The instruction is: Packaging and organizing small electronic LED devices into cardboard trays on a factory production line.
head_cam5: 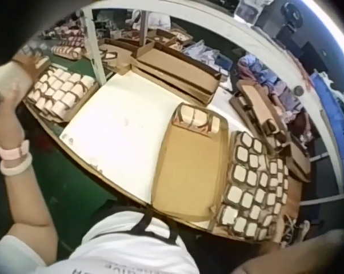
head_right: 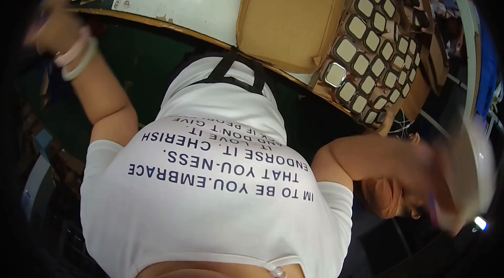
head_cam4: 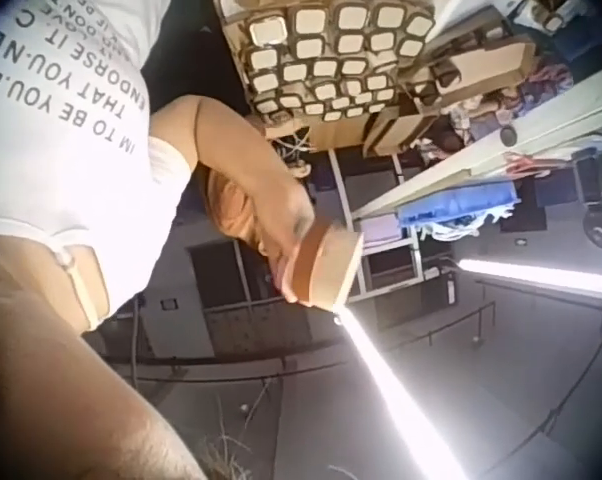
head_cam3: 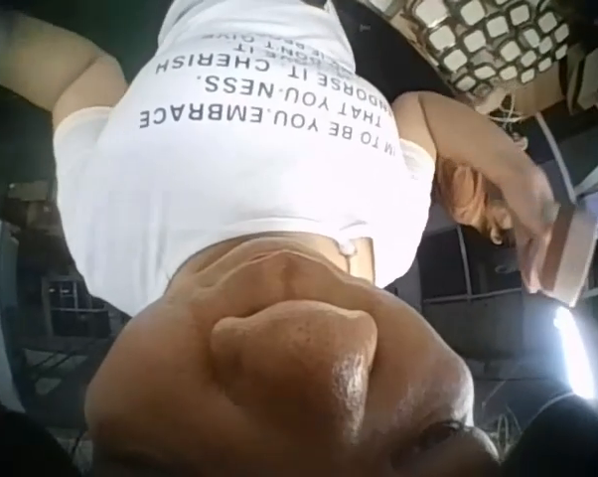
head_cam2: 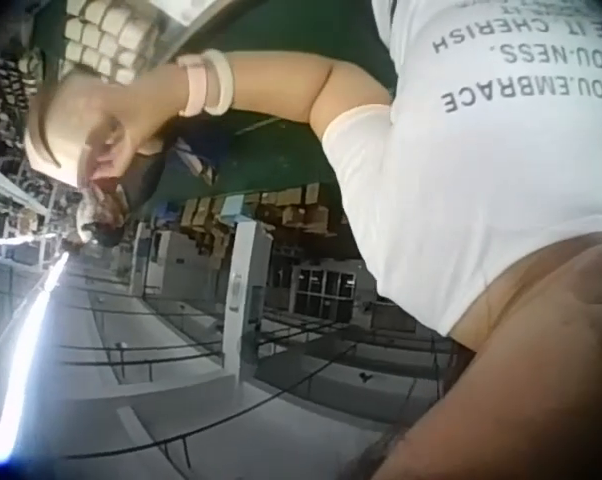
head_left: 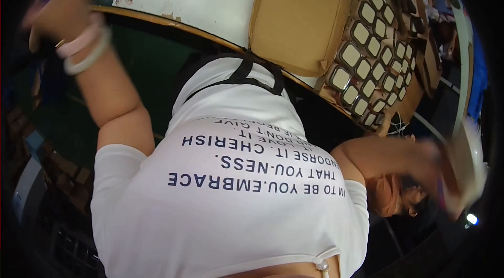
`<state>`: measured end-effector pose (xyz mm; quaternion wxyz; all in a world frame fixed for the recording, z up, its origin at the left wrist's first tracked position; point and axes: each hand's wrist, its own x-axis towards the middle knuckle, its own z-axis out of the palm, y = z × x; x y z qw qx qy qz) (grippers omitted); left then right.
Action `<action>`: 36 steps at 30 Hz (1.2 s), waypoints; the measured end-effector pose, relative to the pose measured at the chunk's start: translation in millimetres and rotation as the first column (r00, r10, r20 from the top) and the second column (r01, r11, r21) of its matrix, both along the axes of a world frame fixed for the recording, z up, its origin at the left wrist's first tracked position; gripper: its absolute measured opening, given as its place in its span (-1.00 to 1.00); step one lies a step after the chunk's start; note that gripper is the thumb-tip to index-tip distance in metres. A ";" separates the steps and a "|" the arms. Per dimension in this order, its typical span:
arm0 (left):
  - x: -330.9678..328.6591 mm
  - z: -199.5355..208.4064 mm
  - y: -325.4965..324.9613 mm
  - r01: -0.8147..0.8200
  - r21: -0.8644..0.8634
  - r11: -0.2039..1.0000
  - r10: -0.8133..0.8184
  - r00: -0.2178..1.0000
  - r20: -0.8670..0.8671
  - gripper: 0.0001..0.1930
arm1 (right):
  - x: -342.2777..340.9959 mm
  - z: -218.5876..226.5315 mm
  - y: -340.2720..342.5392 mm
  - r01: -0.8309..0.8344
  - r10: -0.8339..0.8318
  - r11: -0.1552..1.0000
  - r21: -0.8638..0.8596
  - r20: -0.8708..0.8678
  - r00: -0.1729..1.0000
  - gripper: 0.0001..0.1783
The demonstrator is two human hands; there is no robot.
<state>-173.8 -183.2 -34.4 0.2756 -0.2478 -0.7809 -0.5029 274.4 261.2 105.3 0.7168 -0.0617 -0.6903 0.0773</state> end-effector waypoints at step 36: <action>192.5 -241.1 218.2 0.822 -0.497 0.279 -0.705 0.526 0.475 -0.22 | -85.9 -345.8 -64.6 0.150 0.226 0.966 -0.212 0.971 -0.082 0.06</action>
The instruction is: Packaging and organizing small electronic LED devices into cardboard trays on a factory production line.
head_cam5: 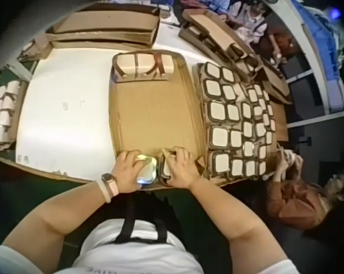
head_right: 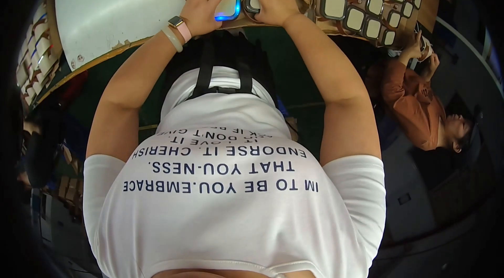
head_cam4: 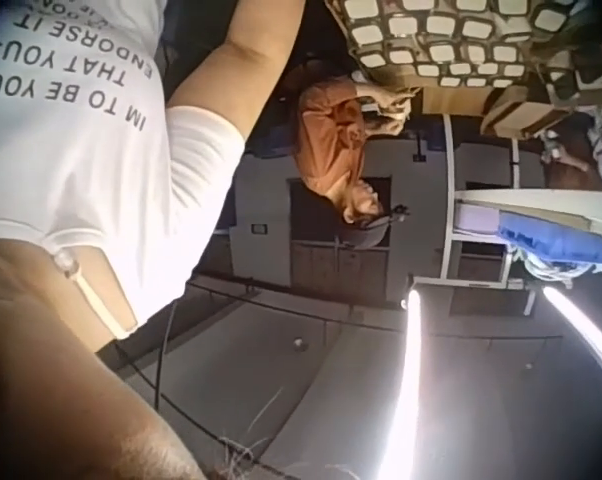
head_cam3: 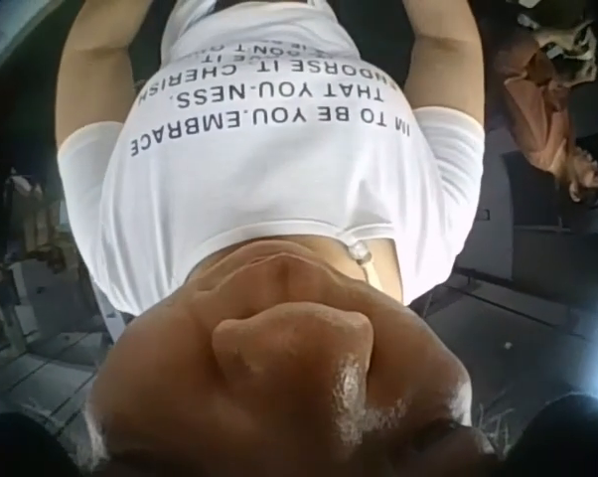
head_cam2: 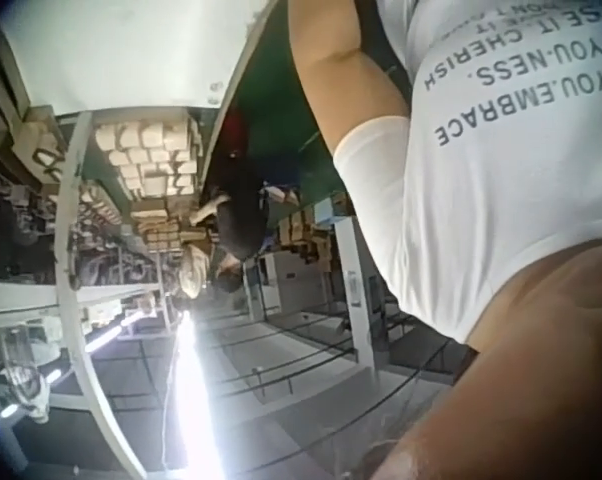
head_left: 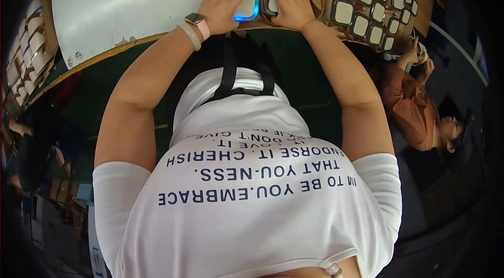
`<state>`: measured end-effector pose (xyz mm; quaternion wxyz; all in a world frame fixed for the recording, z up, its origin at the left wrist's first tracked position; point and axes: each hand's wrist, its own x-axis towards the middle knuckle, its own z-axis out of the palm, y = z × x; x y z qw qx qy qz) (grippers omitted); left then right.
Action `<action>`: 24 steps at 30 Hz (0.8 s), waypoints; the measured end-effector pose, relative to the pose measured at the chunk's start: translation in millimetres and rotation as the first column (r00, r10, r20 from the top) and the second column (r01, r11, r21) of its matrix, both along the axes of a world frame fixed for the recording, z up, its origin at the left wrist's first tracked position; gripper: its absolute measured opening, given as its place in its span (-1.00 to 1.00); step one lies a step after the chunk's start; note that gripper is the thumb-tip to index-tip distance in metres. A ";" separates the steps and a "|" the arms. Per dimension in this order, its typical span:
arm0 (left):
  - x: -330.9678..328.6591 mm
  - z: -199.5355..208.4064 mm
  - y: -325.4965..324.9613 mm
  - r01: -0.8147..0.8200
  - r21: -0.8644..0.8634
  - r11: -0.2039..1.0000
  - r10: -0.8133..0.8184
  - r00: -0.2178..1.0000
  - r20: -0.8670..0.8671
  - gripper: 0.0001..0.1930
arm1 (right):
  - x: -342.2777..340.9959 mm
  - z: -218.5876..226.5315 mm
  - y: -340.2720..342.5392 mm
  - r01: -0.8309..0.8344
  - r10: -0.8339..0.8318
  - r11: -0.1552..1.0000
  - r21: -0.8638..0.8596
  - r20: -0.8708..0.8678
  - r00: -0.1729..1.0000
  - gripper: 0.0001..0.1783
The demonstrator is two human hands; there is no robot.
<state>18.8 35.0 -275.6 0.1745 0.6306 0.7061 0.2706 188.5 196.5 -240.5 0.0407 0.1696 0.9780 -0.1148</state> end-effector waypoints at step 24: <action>-3.5 -1.7 4.2 0.066 0.116 0.991 -0.080 0.989 0.121 -0.22 | -1.1 -2.4 0.7 -0.045 0.044 0.999 -0.024 -0.028 0.999 0.02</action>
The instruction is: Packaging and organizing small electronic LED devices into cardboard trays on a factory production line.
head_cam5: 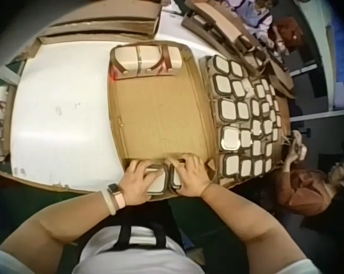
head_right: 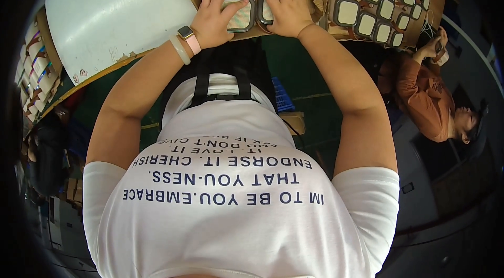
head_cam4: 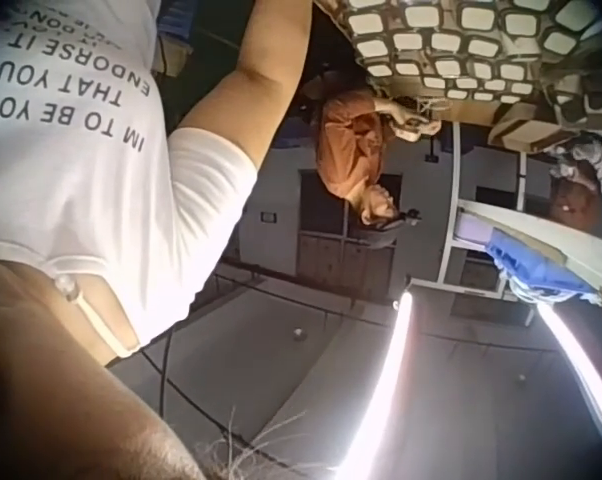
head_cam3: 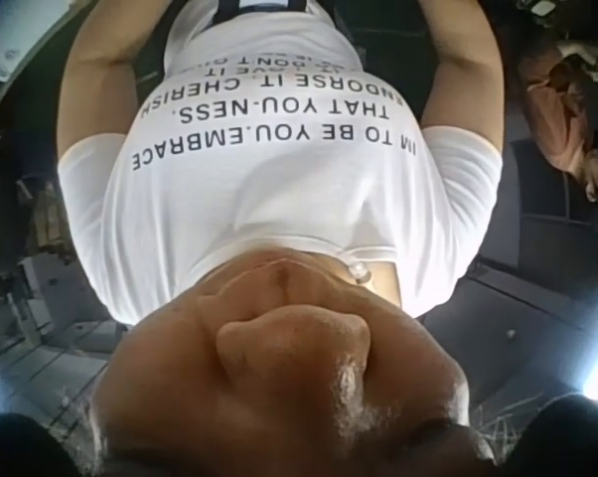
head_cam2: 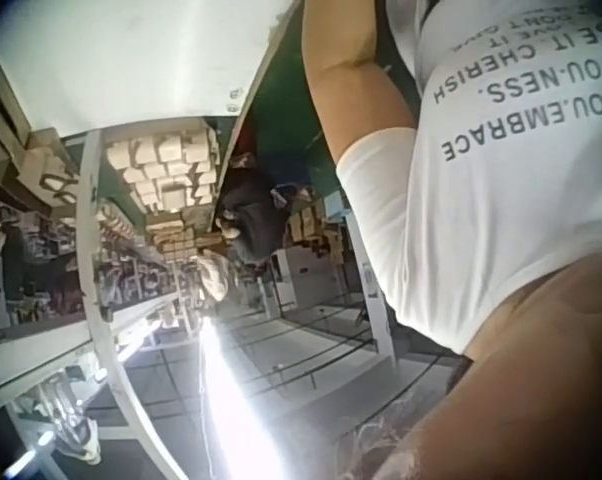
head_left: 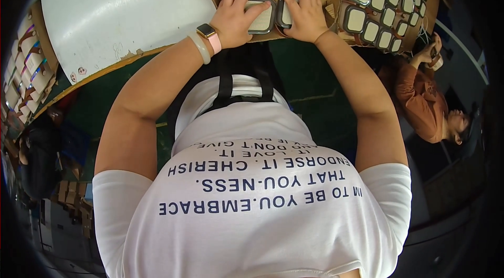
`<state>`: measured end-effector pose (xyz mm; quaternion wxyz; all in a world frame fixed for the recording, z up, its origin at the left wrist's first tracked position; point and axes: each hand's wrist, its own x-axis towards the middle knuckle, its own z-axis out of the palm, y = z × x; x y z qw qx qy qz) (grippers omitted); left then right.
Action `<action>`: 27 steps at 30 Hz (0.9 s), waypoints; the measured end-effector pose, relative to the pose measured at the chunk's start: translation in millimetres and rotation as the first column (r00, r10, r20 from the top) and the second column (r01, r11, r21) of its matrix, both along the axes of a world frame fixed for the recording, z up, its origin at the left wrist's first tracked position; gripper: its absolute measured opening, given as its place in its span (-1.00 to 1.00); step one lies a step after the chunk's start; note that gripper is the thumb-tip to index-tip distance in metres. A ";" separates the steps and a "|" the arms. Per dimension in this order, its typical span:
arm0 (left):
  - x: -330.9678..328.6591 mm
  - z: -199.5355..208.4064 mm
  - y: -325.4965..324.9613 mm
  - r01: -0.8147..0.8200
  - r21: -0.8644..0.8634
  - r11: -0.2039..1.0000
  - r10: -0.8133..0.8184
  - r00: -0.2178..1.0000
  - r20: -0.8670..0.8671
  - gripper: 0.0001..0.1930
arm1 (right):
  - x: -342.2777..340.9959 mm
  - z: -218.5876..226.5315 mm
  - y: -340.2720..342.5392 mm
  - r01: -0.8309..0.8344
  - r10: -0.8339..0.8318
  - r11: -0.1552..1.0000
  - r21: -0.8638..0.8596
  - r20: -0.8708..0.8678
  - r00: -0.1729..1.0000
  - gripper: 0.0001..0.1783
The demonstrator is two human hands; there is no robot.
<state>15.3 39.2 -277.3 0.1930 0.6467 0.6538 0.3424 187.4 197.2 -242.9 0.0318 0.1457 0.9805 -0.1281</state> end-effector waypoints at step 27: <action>-0.9 16.2 1.5 -0.046 -0.201 0.978 0.018 0.990 -0.138 -0.12 | -1.5 -4.9 4.0 0.005 -0.018 0.993 -0.119 -0.104 0.994 -0.02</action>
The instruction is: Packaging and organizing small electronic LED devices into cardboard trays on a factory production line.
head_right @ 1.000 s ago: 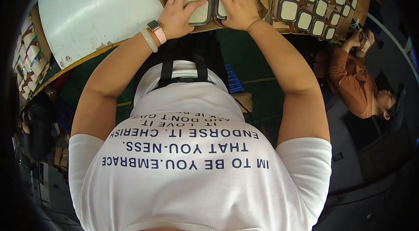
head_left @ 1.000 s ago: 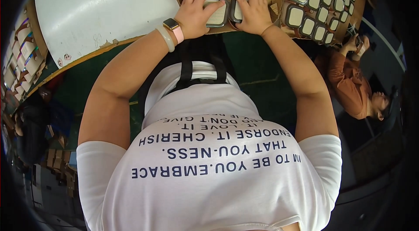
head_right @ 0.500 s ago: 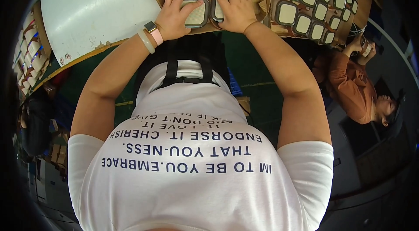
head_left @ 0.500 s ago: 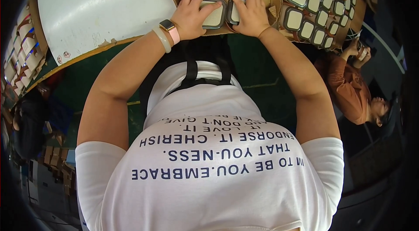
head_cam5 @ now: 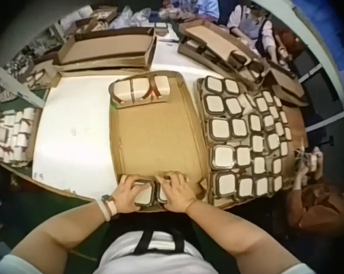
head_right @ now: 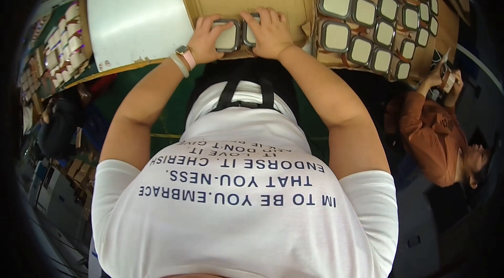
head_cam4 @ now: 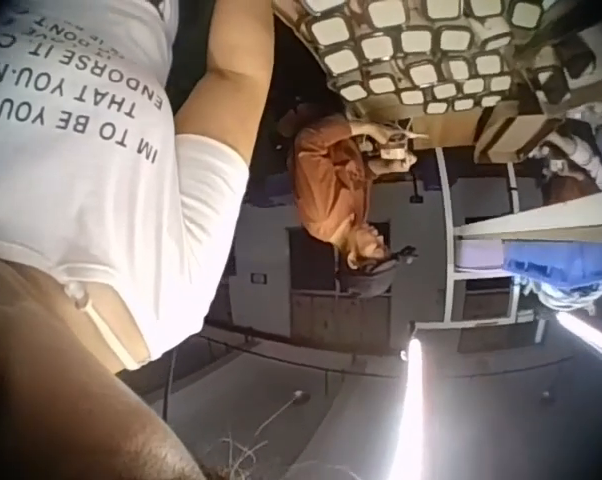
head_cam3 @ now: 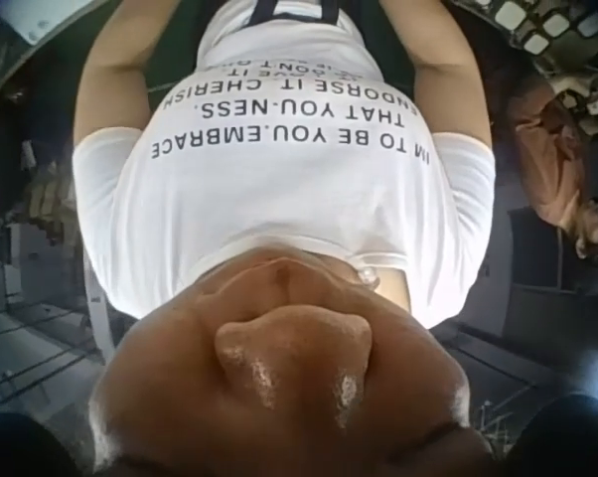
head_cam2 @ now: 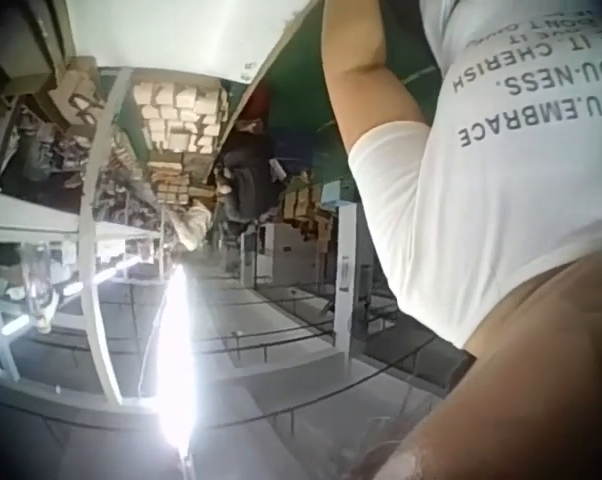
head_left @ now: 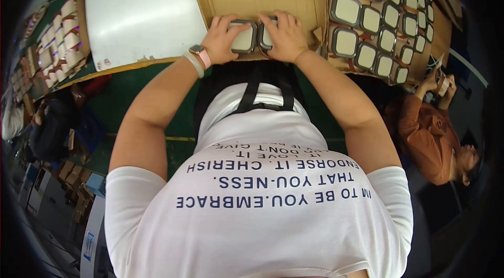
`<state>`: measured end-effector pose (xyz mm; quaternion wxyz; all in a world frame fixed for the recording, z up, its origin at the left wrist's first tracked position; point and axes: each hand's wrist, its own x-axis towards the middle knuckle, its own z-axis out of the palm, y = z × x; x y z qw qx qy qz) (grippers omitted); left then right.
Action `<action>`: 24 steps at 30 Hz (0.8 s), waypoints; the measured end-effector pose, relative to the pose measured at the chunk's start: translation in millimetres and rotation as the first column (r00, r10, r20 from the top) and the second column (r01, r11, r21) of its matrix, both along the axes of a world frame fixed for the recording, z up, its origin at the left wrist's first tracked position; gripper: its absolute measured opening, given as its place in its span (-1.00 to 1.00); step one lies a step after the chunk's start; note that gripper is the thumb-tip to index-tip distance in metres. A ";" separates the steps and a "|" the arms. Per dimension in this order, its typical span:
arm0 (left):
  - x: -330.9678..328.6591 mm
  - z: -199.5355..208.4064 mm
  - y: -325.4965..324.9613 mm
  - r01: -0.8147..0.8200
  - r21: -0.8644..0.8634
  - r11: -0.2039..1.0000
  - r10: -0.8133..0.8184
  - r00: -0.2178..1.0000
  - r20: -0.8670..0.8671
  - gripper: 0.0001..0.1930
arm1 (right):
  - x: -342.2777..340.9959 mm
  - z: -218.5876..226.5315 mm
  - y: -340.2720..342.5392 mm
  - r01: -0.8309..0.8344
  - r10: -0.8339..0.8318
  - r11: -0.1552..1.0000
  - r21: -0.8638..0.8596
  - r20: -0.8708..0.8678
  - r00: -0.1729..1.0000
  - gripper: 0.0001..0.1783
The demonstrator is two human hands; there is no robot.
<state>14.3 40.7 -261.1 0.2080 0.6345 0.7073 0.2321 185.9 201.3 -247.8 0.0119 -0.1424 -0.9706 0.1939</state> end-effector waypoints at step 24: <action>-96.4 24.2 90.9 -0.360 -0.139 0.922 0.370 0.928 0.048 -0.22 | 6.0 10.8 4.4 0.007 -0.002 0.991 -0.133 0.036 0.999 -0.03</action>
